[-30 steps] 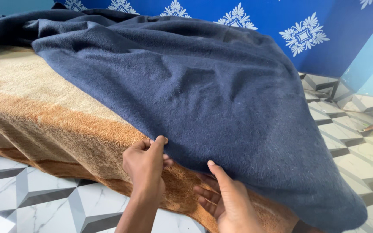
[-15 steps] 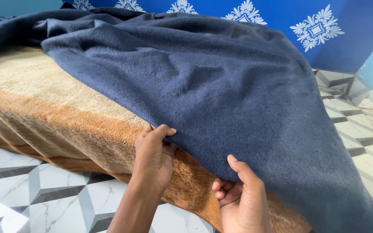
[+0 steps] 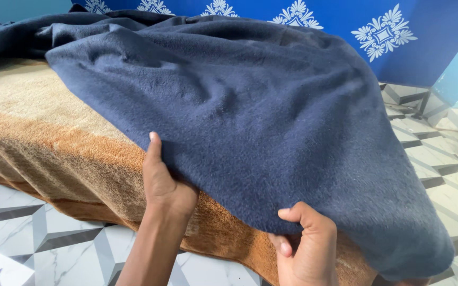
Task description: The person pulls a blue blanket over a bed and smooths it out by hand, tucking the edges of the blanket under the mattress around the perimeter.
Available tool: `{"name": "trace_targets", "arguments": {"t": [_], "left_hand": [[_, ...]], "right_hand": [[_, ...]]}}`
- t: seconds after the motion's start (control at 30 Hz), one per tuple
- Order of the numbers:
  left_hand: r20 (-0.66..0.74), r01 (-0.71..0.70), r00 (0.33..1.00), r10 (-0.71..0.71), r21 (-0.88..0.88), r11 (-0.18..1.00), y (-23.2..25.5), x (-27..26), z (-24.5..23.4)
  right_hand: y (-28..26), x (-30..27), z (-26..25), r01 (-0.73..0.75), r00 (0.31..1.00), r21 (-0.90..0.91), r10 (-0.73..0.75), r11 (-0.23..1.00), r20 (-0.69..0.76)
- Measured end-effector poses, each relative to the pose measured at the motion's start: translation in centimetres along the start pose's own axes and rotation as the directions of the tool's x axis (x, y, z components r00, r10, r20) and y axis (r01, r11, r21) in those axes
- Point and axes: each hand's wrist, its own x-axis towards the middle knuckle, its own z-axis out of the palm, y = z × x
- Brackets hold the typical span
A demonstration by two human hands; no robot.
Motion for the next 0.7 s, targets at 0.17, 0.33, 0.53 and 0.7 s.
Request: {"name": "trace_targets", "arguments": {"t": [0.17,0.33,0.53,0.7], "left_hand": [[0.114,-0.072,0.990,0.087,-0.125,0.989,0.8,-1.4,-0.2],[0.157,-0.033,0.986,0.056,-0.150,0.988,1.2,-1.4,-0.2],[-0.030,-0.038,0.999,0.039,0.044,0.998,1.2,-1.4,-0.3],[-0.178,-0.013,0.984,0.029,0.087,0.996,0.4,-1.2,-0.1]], "right_hand": [[2.6,2.2,-4.2,0.195,0.980,0.063,-0.192,0.979,-0.045],[3.4,1.0,-3.9,0.597,0.686,-0.670,-0.715,0.442,0.140],[2.7,0.7,-3.0,0.077,0.963,-0.013,-0.077,0.997,-0.260],[3.5,2.2,-5.3,0.003,0.969,-0.012,-0.006,1.000,-0.247]]}}
